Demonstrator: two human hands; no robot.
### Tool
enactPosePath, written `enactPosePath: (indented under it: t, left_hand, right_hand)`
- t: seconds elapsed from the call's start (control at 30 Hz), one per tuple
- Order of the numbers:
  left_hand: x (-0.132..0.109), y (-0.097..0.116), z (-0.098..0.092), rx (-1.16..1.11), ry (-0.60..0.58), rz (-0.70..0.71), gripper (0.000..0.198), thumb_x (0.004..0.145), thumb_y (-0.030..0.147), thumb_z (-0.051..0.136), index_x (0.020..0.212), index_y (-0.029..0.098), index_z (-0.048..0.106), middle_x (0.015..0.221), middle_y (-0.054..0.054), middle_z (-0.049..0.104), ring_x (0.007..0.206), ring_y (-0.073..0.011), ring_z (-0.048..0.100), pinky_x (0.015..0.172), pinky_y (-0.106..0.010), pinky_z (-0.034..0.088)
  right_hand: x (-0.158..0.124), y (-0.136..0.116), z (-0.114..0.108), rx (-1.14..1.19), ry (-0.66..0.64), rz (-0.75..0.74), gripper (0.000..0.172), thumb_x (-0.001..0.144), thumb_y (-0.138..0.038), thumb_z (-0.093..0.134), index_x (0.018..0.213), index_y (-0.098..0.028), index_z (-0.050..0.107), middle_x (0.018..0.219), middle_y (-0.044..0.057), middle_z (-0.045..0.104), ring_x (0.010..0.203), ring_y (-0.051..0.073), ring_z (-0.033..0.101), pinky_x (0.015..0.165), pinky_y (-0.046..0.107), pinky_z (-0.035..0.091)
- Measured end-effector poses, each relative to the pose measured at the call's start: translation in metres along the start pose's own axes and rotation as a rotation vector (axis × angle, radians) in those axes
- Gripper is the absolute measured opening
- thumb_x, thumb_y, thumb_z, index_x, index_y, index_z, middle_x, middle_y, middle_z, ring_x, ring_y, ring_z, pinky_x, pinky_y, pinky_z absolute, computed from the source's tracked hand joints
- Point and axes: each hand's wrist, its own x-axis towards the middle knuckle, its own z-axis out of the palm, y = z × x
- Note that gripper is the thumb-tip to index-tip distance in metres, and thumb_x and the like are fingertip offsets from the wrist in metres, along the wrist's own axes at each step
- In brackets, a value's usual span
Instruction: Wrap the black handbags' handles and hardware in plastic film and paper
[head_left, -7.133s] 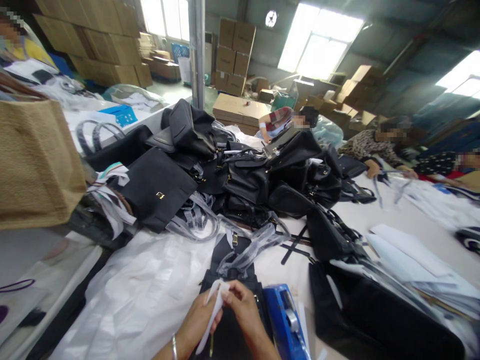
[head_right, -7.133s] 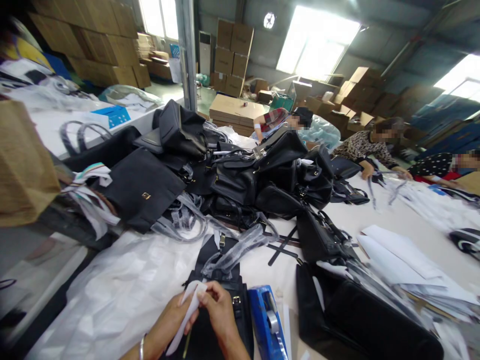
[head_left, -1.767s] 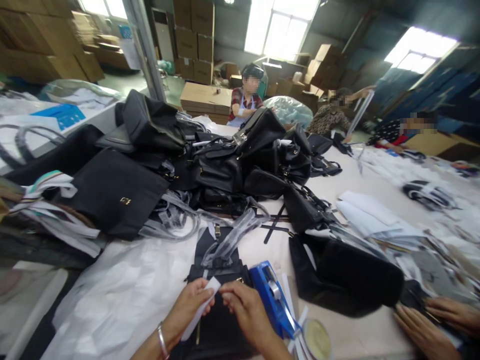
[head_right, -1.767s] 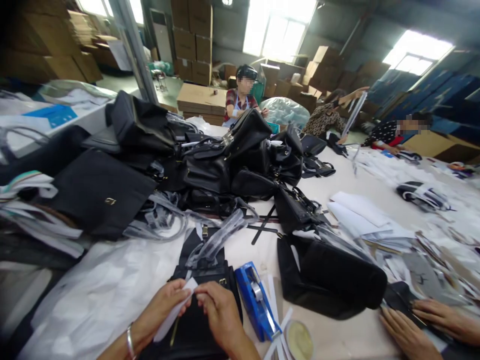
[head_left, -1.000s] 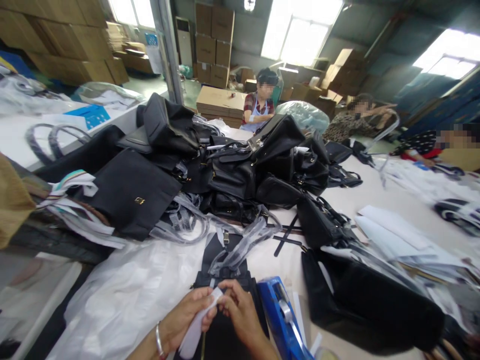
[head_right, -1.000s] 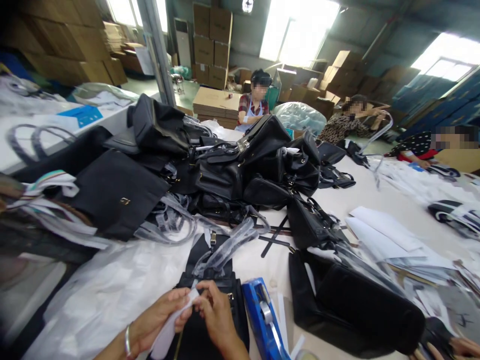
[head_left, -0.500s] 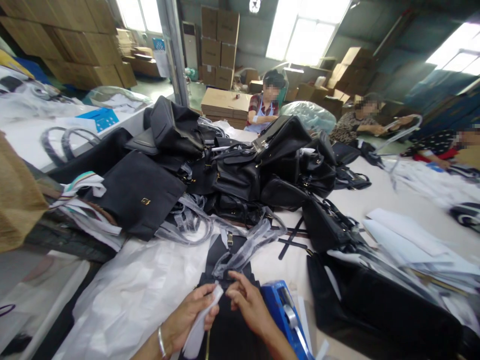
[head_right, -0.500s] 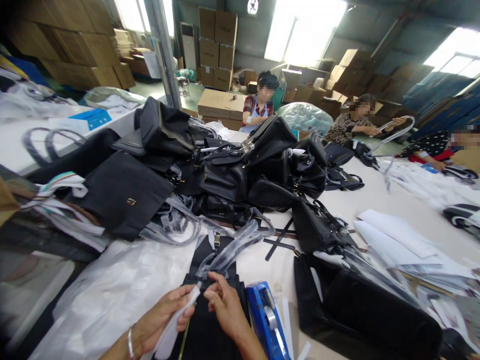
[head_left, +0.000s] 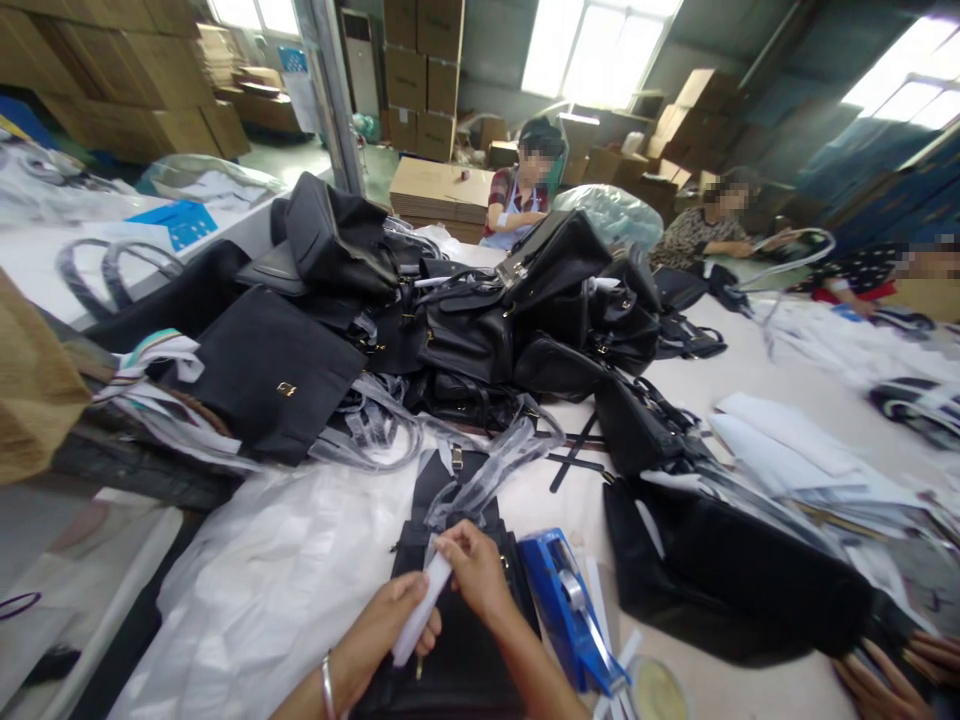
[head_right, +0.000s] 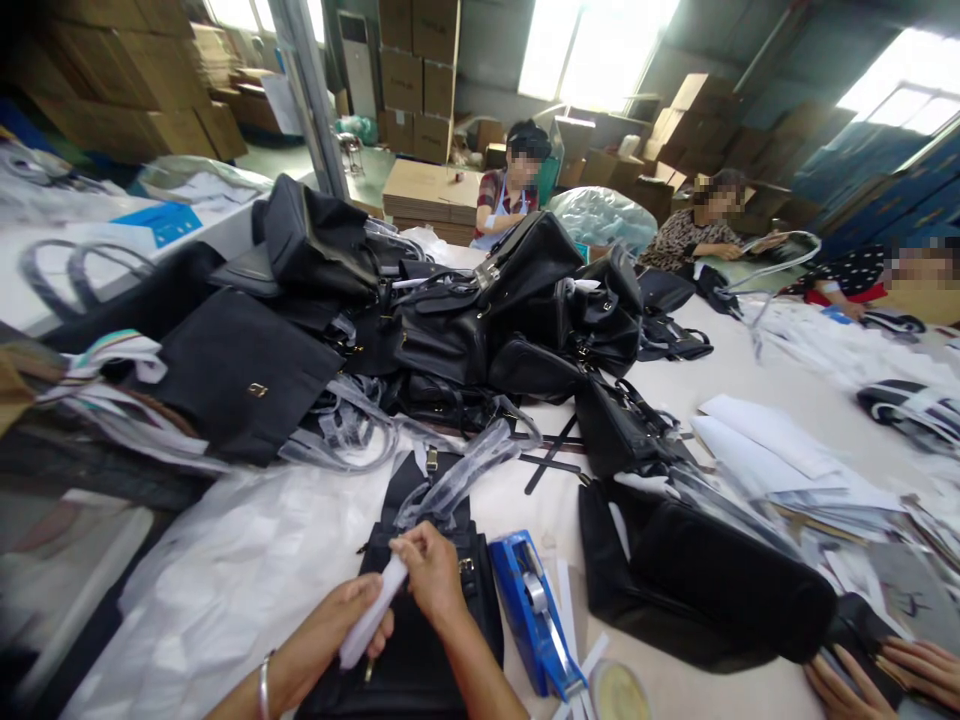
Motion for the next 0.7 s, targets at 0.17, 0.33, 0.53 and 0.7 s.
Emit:
enactPosePath:
  t: [0.17,0.33,0.53,0.7]
  left_hand:
    - [-0.013,-0.004,-0.008,-0.161,0.074,0.004,0.046,0.082,0.056,0.052,0.096,0.013,0.058,0.068,-0.004,0.062,0.053,-0.0106,0.053,0.053,-0.024,0.044]
    - [-0.012,-0.007,-0.005,-0.116,0.16,0.033,0.045,0.081,0.056,0.055,0.092,0.012,0.061,0.069,-0.004,0.064,0.056,-0.0124,0.055,0.054,-0.024,0.044]
    - [-0.013,-0.014,-0.006,-0.12,0.207,0.038,0.045,0.083,0.055,0.051,0.091,0.012,0.062,0.068,-0.003,0.063,0.055,-0.0119,0.054,0.053,-0.023,0.041]
    - [-0.014,-0.015,-0.008,-0.147,0.202,0.028,0.049,0.084,0.057,0.049,0.098,0.011,0.062,0.07,-0.003,0.064,0.057,-0.0124,0.053,0.055,-0.023,0.041]
  right_hand:
    - [-0.026,0.02,0.01,0.318,-0.005,0.126,0.044,0.081,-0.055,0.054,0.102,-0.017,0.056,0.078,0.002,0.063,0.057,0.012,0.058,0.049,0.023,0.046]
    - [-0.054,0.026,0.031,0.442,-0.074,0.063,0.035,0.078,-0.045,0.063,0.099,-0.017,0.058,0.065,-0.002,0.057,0.058,0.012,0.054,0.055,0.025,0.046]
    - [-0.056,0.023,0.049,0.49,-0.018,0.078,0.034,0.077,-0.049,0.062,0.094,-0.02,0.056,0.059,-0.004,0.05,0.049,0.012,0.047,0.048,0.024,0.043]
    - [-0.06,0.024,0.048,0.526,-0.053,0.041,0.035,0.077,-0.045,0.063,0.1,-0.02,0.056,0.064,-0.004,0.052,0.053,0.012,0.05,0.053,0.025,0.045]
